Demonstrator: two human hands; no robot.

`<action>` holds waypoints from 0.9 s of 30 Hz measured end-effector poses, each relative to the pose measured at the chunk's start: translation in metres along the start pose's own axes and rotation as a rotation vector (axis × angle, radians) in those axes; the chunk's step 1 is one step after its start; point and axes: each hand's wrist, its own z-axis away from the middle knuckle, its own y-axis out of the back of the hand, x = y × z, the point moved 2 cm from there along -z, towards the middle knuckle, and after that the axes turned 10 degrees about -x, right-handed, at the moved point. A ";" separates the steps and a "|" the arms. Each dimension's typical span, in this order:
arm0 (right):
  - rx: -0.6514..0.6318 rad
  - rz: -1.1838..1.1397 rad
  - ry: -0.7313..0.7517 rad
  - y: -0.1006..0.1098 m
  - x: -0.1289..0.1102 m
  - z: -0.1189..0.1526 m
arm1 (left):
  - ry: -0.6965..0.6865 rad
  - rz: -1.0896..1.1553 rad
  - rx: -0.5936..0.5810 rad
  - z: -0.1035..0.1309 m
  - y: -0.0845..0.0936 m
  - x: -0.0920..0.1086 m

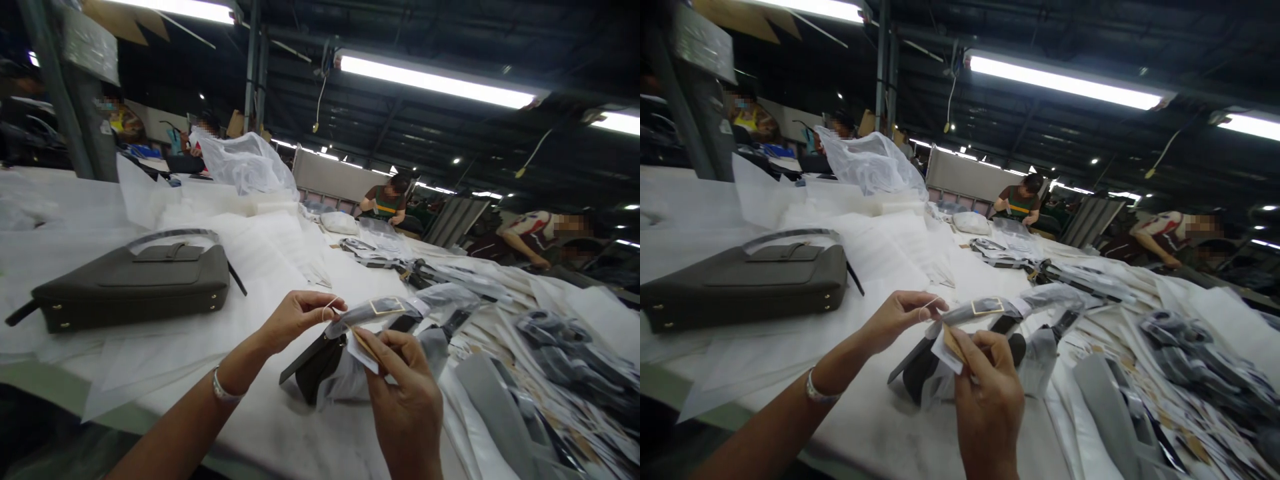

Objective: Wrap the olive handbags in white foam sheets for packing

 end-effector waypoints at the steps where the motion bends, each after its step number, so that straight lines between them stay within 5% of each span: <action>1: -0.022 -0.098 -0.023 0.000 -0.001 -0.002 | -0.001 0.000 -0.010 0.001 -0.001 0.000; 6: -0.047 -0.386 -0.274 -0.009 0.002 -0.010 | -0.018 0.007 -0.080 0.002 -0.008 0.002; 13: 0.001 -0.176 -0.137 -0.016 0.002 -0.014 | -0.010 -0.003 -0.090 0.006 -0.016 0.016; 20: -0.038 -0.071 -0.102 -0.025 0.004 -0.013 | -0.041 -0.602 0.062 0.019 -0.027 0.038; 27: -0.035 -0.180 0.048 -0.025 0.006 -0.008 | -0.169 -0.904 0.138 0.032 -0.028 0.039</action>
